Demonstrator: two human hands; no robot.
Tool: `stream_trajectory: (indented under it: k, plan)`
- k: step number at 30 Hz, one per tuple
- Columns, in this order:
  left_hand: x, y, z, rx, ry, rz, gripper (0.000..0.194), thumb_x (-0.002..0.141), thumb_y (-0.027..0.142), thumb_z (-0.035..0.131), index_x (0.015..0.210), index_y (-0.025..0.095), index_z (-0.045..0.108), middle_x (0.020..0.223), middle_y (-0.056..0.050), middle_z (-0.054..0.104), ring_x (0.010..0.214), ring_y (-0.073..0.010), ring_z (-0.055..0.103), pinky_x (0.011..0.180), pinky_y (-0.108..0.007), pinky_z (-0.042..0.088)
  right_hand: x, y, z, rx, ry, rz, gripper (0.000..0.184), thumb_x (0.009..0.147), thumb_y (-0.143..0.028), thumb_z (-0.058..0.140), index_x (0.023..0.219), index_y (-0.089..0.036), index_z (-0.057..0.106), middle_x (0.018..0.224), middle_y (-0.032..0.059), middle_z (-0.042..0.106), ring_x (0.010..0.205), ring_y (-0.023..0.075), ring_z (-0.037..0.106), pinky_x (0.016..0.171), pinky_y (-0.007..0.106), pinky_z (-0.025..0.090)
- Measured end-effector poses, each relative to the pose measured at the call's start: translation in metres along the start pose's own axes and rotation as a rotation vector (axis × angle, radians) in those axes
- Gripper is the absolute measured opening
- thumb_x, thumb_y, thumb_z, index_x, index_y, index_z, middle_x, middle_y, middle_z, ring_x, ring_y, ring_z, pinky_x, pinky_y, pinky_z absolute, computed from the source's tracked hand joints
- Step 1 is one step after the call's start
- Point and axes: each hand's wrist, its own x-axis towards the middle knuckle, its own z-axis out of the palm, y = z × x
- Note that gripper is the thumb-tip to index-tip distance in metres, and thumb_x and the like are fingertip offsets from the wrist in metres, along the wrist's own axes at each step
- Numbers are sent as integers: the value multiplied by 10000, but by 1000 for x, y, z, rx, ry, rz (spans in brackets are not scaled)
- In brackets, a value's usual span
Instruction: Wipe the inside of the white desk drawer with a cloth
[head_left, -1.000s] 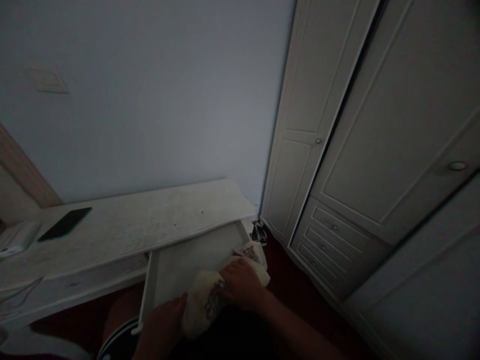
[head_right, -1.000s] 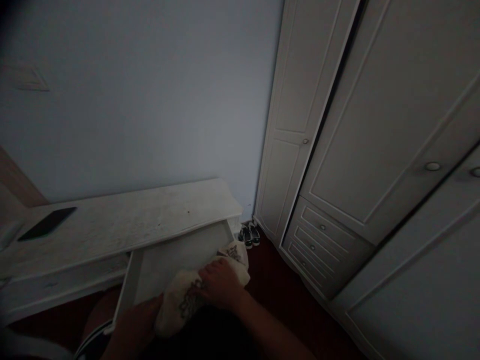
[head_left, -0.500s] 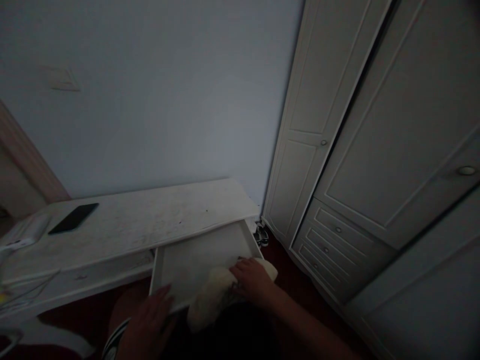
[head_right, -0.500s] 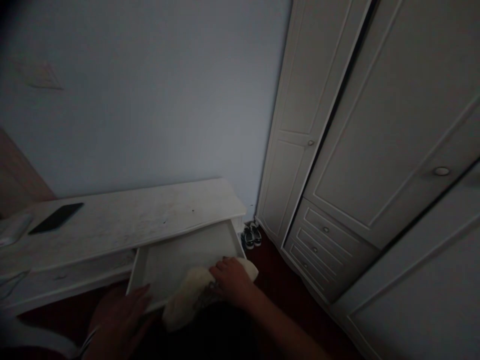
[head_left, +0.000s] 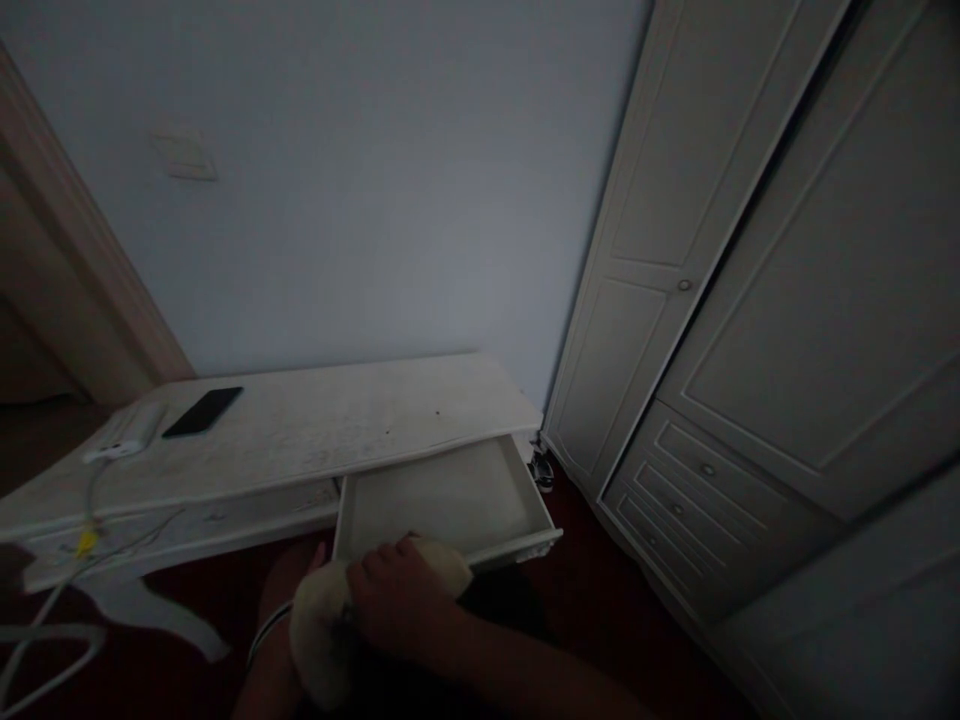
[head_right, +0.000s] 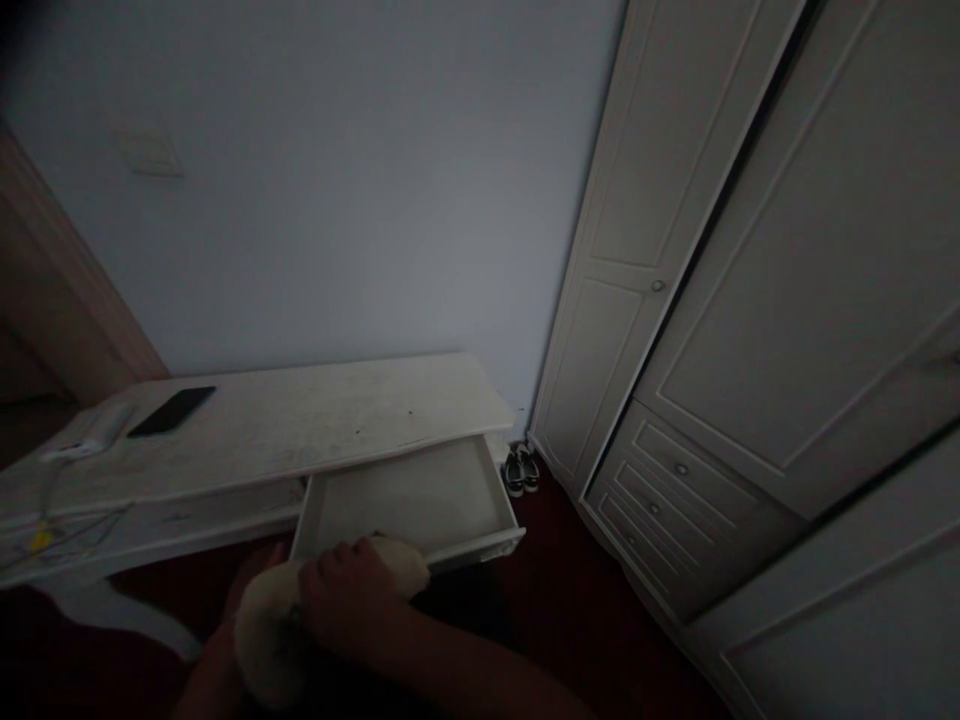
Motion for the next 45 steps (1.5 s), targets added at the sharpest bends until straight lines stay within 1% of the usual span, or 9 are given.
stream_trajectory:
  k: [3, 7, 13, 18, 22, 27, 32, 39, 45]
  plan:
    - [30, 2, -8, 4, -38, 28, 368, 985, 474, 605, 1258, 230, 639, 1336, -93, 633, 1111, -230, 644, 941, -452, 578, 15, -15, 5, -21, 40, 1, 243, 953, -372, 628, 1067, -158, 627, 960, 72, 724, 843, 247, 661, 764, 407, 538]
    - [35, -2, -12, 6, -82, 63, 357, 926, 465, 632, 1253, 333, 685, 1202, -31, 735, 1125, -299, 676, 939, -472, 594, 0, -1, 3, -3, 5, -24, 209, 974, -363, 598, 1074, -183, 636, 974, 63, 736, 853, 257, 669, 743, 402, 535]
    - [-11, -40, 4, -45, -20, 221, 641, 840, 364, 576, 1477, 388, 505, 1335, 8, 711, 1313, -306, 615, 1066, -422, 536, -57, 60, -19, -38, -57, 69, 194, 1004, -294, 560, 1162, -289, 673, 1021, 71, 746, 966, 272, 672, 958, 411, 505]
    - [-10, -59, 22, 80, 160, 410, 746, 911, 363, 553, 1598, 364, 262, 1556, -69, 528, 1444, -315, 483, 1176, -500, 427, -126, 128, -40, -114, -67, 108, 225, 977, -208, 583, 1186, -202, 665, 1048, 90, 743, 974, 263, 669, 915, 413, 514]
    - [-2, -64, 23, 239, 236, 618, 750, 946, 308, 549, 1615, 366, 216, 1629, -100, 426, 1489, -325, 413, 1222, -578, 335, -195, 166, -62, -216, 164, 152, 343, 991, -213, 509, 1317, -200, 614, 1134, 124, 725, 1016, 271, 661, 893, 423, 518]
    - [0, -59, 22, 439, 243, 680, 695, 860, 177, 610, 1502, 408, 481, 1705, -41, 301, 1512, -351, 370, 1227, -581, 320, -244, 180, -86, -288, 436, 353, 463, 986, -277, 489, 1434, -160, 513, 1167, 172, 692, 1038, 316, 644, 852, 454, 532]
    - [5, -25, 24, 583, 97, 665, 677, 799, 186, 688, 1439, 372, 572, 1653, -52, 404, 1519, -355, 362, 1254, -639, 193, -216, 169, -65, -194, 257, 359, 503, 966, -335, 555, 1433, -148, 545, 1398, 185, 610, 1269, 323, 557, 1020, 485, 482]
    - [11, 61, 21, 454, -388, 518, 354, 968, 400, 549, 1279, 291, 678, 1313, -63, 726, 1204, -263, 672, 1065, -422, 493, -148, 132, -34, -35, 122, 366, 269, 996, -400, 594, 1149, -197, 683, 1091, 101, 739, 1036, 276, 640, 987, 453, 465]
    - [9, 79, 14, 459, -491, 363, 357, 947, 215, 466, 1220, 249, 693, 1244, -111, 736, 1142, -266, 697, 971, -380, 499, -80, 71, -25, 31, -65, 255, 366, 978, -529, 557, 1113, -210, 677, 1044, 94, 725, 997, 311, 645, 909, 475, 507]
